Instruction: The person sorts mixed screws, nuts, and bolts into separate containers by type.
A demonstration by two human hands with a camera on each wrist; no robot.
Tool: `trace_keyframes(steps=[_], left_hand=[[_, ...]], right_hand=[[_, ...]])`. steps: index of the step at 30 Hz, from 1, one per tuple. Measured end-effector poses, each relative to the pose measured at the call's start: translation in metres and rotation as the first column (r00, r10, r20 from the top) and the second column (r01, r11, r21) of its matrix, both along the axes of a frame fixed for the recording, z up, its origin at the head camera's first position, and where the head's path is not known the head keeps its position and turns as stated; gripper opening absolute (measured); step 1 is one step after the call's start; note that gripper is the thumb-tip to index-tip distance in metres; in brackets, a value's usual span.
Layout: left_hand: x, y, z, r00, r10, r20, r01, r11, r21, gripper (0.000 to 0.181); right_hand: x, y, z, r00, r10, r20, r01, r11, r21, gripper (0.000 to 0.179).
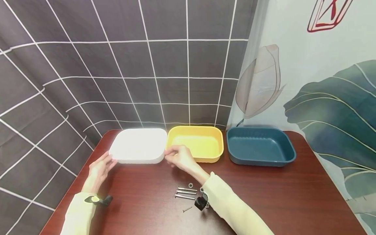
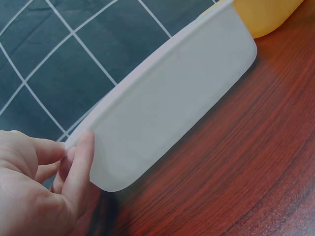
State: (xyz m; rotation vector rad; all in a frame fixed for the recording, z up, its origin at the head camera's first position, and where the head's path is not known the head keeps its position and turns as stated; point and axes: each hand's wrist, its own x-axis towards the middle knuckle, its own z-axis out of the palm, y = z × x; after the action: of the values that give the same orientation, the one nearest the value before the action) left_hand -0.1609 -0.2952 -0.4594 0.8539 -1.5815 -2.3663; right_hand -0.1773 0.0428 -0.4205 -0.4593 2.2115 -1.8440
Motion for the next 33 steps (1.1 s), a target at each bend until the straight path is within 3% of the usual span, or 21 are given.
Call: trace_keyframes(steps=[7, 16, 25, 33], left_hand=[[-0.001, -0.001, 0.001, 1.000, 0.009, 0.011, -0.009, 1.000, 0.012, 0.056], [0.003, -0.002, -0.001, 1.000, -0.005, 0.001, 0.005, 1.000, -0.003, 0.056], [0.001, -0.001, -0.001, 1.000, -0.009, 0.015, 0.009, 1.000, -0.019, 0.055], [0.001, 0.001, 0.000, 1.000, -0.008, 0.012, 0.008, 1.000, -0.007, 0.056]], right_hand=[[0.015, 0.023, 0.000, 0.997, 0.060, -0.055, -0.059, 0.998, 0.024, 0.012], [0.035, 0.038, -0.007, 0.993, 0.108, -0.050, -0.107, 0.994, 0.023, 0.013], [0.045, 0.053, -0.016, 0.991, 0.119, -0.064, -0.116, 0.992, 0.055, 0.014], [0.055, 0.065, -0.024, 0.990, 0.141, -0.031, -0.138, 0.987, 0.079, 0.014]])
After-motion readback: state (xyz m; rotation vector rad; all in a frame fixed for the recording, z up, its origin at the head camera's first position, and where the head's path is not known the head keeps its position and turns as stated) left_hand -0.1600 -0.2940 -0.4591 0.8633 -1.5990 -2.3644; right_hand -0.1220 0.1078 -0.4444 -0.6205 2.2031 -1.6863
